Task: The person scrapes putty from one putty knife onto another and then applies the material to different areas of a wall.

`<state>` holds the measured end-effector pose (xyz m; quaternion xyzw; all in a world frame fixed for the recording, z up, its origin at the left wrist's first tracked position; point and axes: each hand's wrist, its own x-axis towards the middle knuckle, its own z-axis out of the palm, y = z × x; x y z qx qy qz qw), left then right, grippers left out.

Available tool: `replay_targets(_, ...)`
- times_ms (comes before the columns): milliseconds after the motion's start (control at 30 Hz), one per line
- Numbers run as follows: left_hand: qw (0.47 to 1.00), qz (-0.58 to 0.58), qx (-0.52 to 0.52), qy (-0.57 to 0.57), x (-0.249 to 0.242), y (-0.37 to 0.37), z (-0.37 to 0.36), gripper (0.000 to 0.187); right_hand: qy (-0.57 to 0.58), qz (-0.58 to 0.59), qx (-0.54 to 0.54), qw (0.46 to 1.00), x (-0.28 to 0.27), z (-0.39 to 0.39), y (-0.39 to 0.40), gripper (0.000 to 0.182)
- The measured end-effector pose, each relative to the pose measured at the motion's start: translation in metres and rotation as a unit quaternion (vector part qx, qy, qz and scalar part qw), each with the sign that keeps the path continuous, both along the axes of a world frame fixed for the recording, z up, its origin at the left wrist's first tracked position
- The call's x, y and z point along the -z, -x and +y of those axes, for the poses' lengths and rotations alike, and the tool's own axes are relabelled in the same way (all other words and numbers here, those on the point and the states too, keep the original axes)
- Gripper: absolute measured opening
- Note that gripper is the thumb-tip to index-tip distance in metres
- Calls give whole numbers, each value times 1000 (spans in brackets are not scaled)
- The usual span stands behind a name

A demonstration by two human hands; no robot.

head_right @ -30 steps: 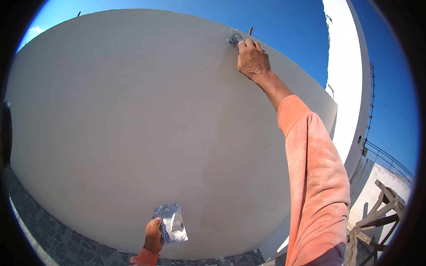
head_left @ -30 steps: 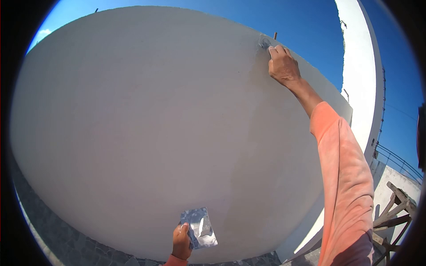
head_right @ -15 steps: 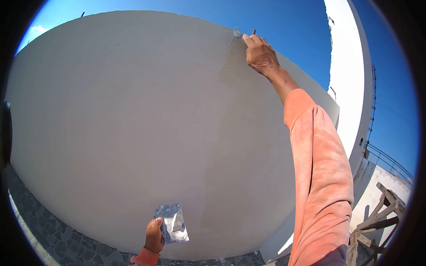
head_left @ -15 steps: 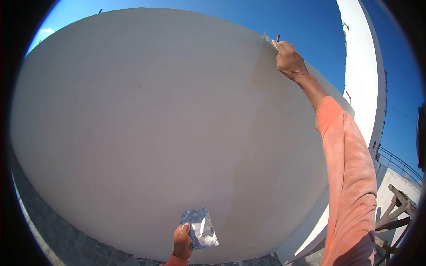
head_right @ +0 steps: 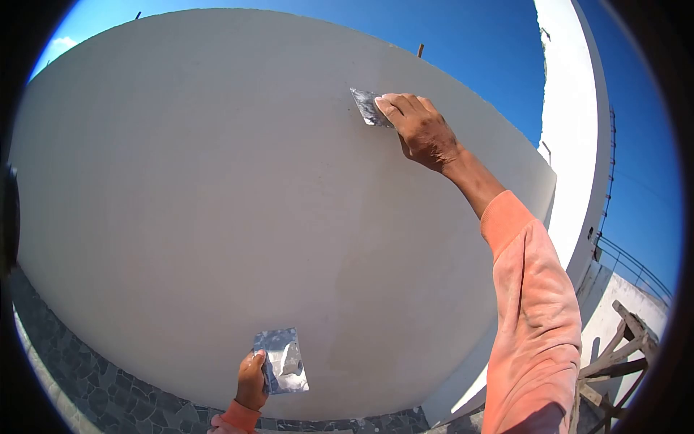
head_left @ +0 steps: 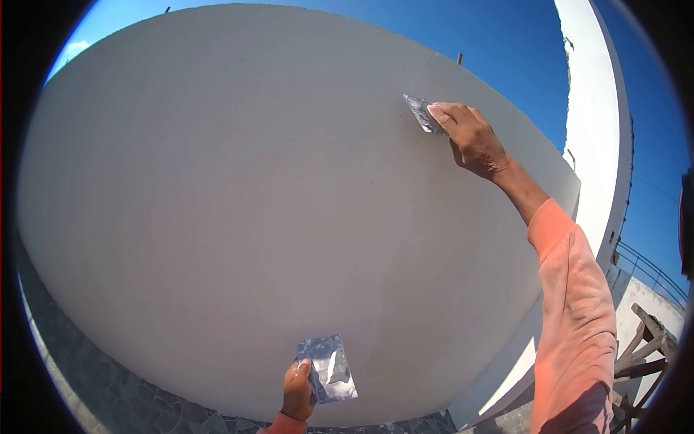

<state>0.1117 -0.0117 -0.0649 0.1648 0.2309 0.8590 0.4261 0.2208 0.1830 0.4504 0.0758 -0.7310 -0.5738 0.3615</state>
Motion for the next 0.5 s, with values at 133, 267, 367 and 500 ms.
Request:
replay_targets(133, 1000, 22, 8, 18, 9, 4, 4, 18, 19, 102, -6, 995, -48, 1, -3, 50)
replay_targets(267, 1000, 14, -4, 15, 2, 1, 2, 18, 22, 113, 46, 992, -85, 15, -6, 47)
replay_targets(367, 1000, 14, -1, 16, -1, -1, 0, 18, 55, 111, 84, 989, -85, 21, -7, 48)
replay_targets(500, 999, 3, -10, 31, -2, -2, 0, 18, 43, 127, 65, 989, -84, 47, -2, 53)
